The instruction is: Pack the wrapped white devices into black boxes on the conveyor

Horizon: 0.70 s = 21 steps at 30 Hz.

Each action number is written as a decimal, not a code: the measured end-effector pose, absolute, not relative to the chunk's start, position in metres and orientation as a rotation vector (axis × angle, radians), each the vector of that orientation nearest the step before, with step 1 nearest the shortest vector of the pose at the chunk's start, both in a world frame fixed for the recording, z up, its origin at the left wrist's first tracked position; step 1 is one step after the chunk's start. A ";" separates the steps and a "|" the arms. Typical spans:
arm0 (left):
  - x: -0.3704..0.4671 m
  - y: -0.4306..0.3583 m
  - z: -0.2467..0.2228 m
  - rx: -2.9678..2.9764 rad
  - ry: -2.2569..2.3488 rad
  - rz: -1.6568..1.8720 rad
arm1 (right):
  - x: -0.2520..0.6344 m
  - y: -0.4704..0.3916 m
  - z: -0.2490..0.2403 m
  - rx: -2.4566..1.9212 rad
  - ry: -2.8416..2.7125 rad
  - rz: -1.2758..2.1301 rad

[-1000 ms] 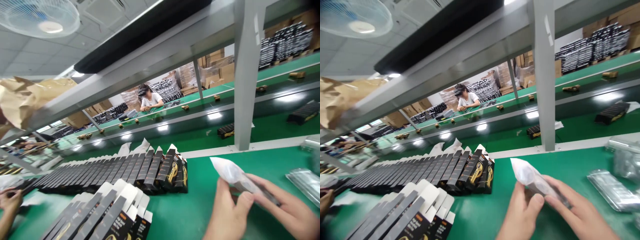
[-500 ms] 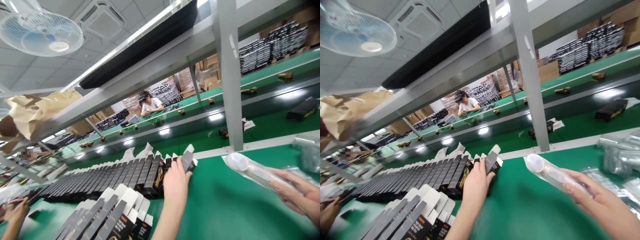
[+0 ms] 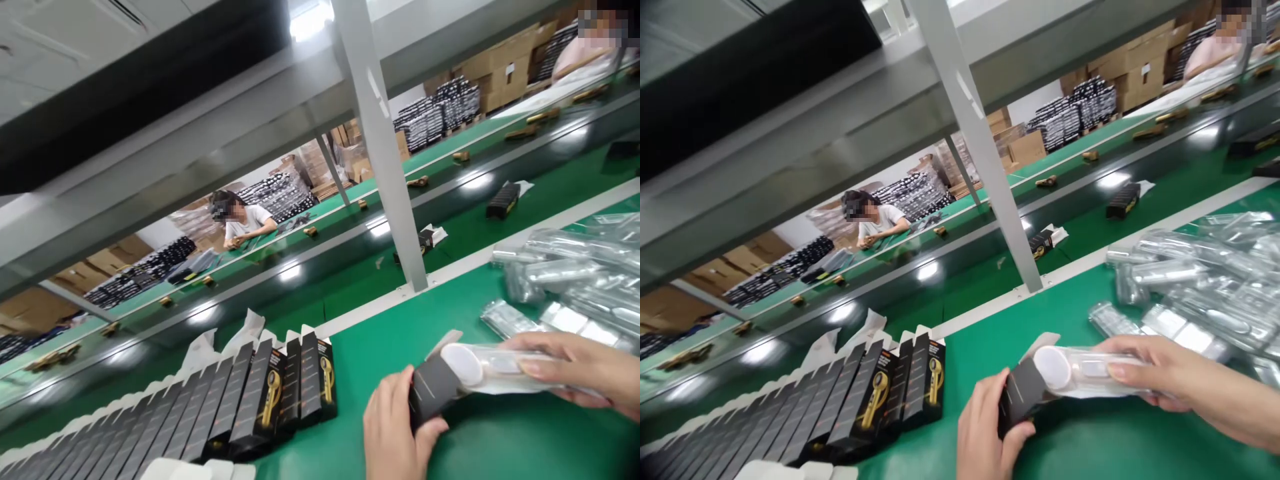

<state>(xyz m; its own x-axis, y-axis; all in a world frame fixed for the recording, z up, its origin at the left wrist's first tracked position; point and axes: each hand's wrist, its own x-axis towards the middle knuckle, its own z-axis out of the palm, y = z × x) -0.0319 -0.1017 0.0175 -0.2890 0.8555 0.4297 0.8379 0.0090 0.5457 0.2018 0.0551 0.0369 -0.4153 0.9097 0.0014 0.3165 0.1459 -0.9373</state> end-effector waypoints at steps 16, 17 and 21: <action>-0.020 -0.095 0.008 2.474 2.112 0.934 | 0.179 0.032 0.064 -0.913 -2.390 1.510; -0.019 -0.094 0.008 2.493 2.125 0.908 | 0.180 0.031 0.065 -0.911 -2.414 1.486; -0.027 -0.094 0.023 2.519 2.135 0.830 | 0.198 0.054 0.066 -0.848 -2.485 1.453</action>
